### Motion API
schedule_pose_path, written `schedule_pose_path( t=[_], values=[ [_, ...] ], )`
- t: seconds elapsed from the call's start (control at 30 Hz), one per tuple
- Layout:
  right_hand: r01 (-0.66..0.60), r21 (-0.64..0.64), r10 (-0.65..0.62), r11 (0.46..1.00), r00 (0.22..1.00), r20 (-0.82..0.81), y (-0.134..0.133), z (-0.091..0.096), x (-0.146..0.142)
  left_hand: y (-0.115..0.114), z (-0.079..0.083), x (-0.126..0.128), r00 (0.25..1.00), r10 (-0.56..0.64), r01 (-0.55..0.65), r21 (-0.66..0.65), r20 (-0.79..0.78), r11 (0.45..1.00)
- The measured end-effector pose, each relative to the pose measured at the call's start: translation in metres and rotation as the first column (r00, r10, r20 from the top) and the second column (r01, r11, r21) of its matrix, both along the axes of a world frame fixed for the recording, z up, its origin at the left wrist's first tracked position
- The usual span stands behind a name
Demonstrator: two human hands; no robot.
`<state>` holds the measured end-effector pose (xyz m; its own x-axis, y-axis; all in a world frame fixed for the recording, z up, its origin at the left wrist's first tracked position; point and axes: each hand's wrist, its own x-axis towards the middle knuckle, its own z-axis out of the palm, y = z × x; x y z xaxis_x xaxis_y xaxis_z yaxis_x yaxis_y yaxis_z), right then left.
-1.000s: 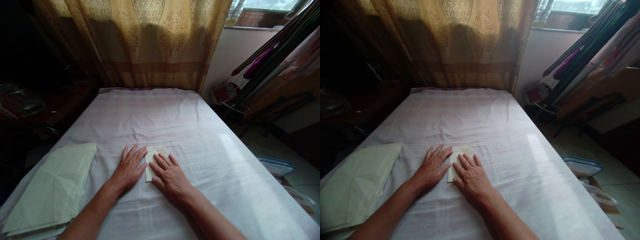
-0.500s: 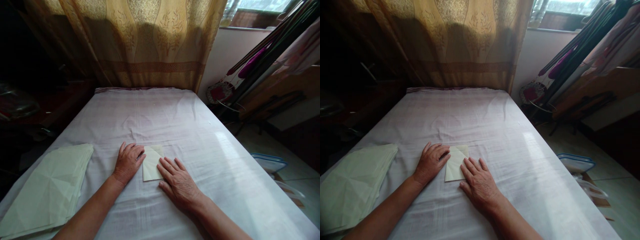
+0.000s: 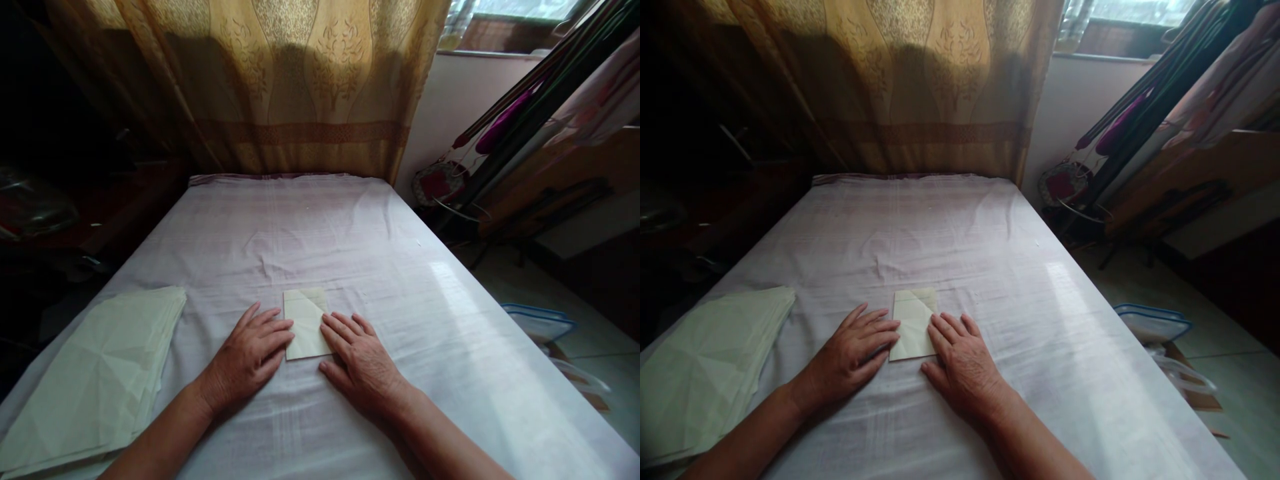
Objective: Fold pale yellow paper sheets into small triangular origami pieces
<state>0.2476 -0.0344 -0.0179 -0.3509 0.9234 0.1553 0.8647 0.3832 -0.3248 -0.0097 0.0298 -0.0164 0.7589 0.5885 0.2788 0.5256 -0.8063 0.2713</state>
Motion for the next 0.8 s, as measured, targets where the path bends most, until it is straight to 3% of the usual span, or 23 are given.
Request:
schedule_pose_path(
  t=[0.13,0.53,0.8],
  values=[
    [0.025,-0.008,-0.025,1.0,0.999,-0.03,-0.001,0.0,-0.001,-0.003,0.005,-0.002,0.999,-0.035,0.034,-0.033,-0.028,0.999],
    [0.026,-0.006,-0.026,1.0,0.998,-0.05,0.001,0.003,-0.004,0.0,-0.005,0.012,0.991,-0.091,0.056,0.309,0.099,0.949],
    [-0.058,0.124,0.061,0.991,0.998,-0.024,0.011,0.003,-0.004,0.004,-0.004,0.015,0.984,-0.009,-0.035,0.236,0.179,0.971]
  ],
)
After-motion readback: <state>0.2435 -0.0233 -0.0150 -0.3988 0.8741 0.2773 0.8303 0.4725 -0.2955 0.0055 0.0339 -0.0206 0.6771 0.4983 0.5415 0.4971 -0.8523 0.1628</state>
